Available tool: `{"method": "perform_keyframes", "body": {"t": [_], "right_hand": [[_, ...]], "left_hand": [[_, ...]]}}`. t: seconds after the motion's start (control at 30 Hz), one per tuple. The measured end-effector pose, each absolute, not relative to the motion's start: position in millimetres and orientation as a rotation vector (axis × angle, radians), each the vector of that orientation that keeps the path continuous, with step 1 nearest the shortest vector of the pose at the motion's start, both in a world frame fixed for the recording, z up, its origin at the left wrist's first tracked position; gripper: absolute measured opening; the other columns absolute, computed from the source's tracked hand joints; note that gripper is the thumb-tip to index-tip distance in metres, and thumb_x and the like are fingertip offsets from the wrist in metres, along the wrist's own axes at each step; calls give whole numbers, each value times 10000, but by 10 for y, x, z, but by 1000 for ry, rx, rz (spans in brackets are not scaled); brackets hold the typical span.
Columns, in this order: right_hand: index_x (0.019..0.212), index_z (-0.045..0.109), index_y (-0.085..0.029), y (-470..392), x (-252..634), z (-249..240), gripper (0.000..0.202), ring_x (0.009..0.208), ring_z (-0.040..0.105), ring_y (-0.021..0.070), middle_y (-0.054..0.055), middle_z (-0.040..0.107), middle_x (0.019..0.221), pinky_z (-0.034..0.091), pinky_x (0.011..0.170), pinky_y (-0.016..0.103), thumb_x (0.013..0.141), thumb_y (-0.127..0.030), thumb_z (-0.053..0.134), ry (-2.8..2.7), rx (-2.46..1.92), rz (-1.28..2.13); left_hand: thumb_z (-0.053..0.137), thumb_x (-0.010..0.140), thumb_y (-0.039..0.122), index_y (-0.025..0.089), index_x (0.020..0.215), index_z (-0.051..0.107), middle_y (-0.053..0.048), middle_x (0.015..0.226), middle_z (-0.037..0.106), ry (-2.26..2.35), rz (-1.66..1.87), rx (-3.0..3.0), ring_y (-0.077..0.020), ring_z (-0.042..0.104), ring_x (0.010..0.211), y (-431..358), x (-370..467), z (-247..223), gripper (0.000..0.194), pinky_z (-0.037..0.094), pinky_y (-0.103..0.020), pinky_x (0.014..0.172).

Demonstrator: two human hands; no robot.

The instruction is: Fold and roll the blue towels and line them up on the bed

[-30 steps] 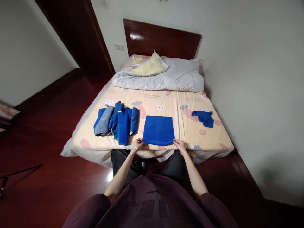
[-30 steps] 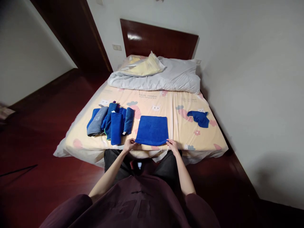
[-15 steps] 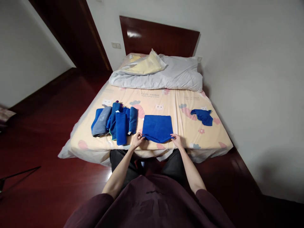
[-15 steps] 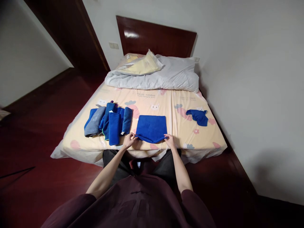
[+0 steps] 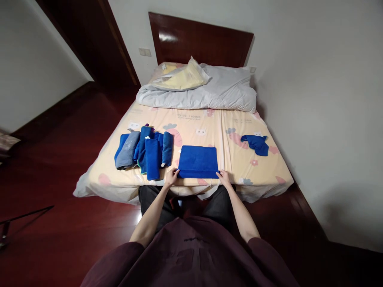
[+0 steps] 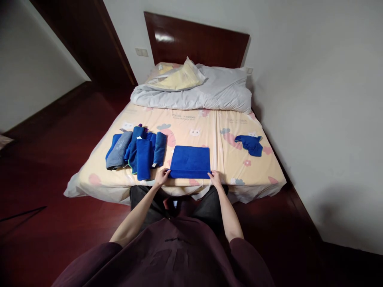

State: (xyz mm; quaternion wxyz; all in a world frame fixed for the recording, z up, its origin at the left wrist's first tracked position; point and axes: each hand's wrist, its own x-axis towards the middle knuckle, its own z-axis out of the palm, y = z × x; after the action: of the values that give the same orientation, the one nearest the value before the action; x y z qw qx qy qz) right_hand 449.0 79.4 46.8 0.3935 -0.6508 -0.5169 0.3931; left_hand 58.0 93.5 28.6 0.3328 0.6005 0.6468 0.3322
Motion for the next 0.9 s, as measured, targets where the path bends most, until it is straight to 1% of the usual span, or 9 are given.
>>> {"method": "perform_keyframes", "body": {"t": [0.07,0.17,0.23,0.37,0.47,0.6,0.73,0.8,0.9], "right_hand": [[893,669,-184,775,4474,437,394,636,621,207,13,605,611,523,636,306,752,-550,702,-1303,-1673,953],[864,657,-189,772,4460,393,369,655,632,217,31,623,630,526,649,312,763,-543,683,-1297,-1693,910],[850,648,-192,779,4457,363,356,666,639,222,42,639,647,528,656,314,770,-538,672,-1296,-1703,893],[857,643,-192,791,4446,311,353,695,657,228,53,663,668,539,687,321,785,-537,657,-1299,-1717,872],[864,649,-190,793,4442,290,372,702,669,230,60,684,682,545,682,317,790,-554,658,-1308,-1728,868],[833,648,-197,792,4455,278,360,712,683,236,68,702,700,546,677,317,789,-554,656,-1322,-1747,857],[789,642,-212,782,4475,269,311,759,702,251,91,729,763,546,704,325,783,-523,655,-1334,-1776,826],[776,643,-219,780,4479,266,283,767,704,258,94,735,771,543,711,330,777,-502,656,-1340,-1793,808],[755,645,-231,786,4476,270,249,733,695,256,76,729,726,536,695,327,772,-479,660,-1348,-1818,782]], "left_hand": [[523,895,519,202,981,685,-88,920,730,1697,874,1527,-232,686,873,920,624,295,366,519,-325,822],[632,824,525,200,1016,678,-89,938,741,1668,892,1425,-244,696,925,900,654,293,381,526,-322,828],[666,792,525,199,997,683,-89,941,748,1660,889,1402,-251,698,938,887,647,279,385,526,-323,837],[565,862,525,208,902,687,-82,912,748,1729,854,1478,-249,691,900,859,640,264,341,508,-327,847],[512,902,518,206,892,681,-73,851,732,1811,832,1495,-239,685,843,841,655,274,355,500,-315,807],[522,905,503,206,893,681,-73,804,718,1880,821,1487,-254,689,858,809,652,274,337,492,-307,779],[537,899,493,207,876,681,-73,766,710,1880,834,1497,-266,695,856,761,632,241,321,491,-312,776],[537,900,490,205,873,682,-79,776,715,1881,847,1505,-267,697,849,740,628,225,320,492,-318,783],[525,909,490,204,887,687,-93,825,730,1881,842,1541,-270,700,870,721,625,209,330,497,-330,813]]}}
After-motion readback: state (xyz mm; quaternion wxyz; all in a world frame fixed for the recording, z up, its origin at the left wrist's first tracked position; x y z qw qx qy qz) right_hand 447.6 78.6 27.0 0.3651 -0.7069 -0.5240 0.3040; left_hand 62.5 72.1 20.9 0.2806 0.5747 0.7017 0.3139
